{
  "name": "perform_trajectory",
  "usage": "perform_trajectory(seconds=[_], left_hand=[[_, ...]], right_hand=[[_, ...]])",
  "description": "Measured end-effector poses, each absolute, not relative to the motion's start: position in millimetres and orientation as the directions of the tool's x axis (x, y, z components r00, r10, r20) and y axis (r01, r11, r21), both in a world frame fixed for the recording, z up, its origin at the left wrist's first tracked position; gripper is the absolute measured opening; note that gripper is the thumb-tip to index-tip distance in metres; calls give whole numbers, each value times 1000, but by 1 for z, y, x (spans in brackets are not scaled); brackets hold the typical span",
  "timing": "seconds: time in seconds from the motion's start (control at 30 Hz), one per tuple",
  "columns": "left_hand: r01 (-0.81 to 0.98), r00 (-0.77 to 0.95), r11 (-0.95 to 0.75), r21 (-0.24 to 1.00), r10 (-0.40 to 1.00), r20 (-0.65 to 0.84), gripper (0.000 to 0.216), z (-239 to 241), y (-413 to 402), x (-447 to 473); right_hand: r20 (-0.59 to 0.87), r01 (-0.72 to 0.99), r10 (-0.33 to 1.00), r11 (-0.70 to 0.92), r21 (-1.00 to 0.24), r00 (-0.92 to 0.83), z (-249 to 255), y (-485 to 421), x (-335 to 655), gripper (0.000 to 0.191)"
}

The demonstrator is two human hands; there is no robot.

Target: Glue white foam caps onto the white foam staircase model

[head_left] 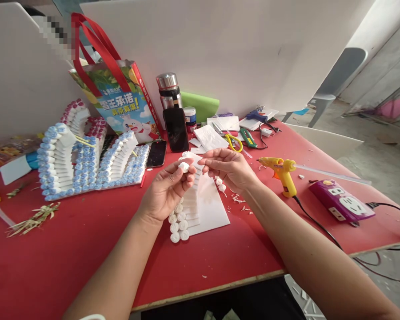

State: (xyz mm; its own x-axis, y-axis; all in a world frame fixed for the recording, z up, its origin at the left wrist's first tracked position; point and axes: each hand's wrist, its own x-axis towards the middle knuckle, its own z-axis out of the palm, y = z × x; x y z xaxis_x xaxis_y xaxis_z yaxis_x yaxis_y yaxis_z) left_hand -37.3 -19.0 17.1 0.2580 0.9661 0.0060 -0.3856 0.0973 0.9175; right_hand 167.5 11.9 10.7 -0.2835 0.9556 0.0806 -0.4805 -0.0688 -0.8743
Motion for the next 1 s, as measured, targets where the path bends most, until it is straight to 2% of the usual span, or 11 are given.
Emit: perform_trajectory(seconds=[0.27,0.53,0.73,0.87,0.93,1.0], left_hand=[[-427,269,210,879,958,-99,21,17,-20,-36],[-374,292,181,910,954,-69,19,13,-19,-37],[-361,329,154,920,944,-29,25,15,-21,-34],[-274,258,-30,961,961,103,21,18,-25,-29],[-118,180,-183,976,963,202,20,18,-28,-27],[105,102,-345,933,937,335,21,17,-30,-26]], right_hand=[[61,-492,974,-55,-869,-217,13,11,168,28],[52,-407,990,-6,-913,-132,10,13,167,29],[93,-433,946,-54,-900,-311,13,9,163,22],[56,-403,930,-104,-909,-365,16,6,162,24],[45,-378,929,-105,-920,-368,18,6,162,24],[42,-337,927,-93,-937,-372,19,5,162,25]])
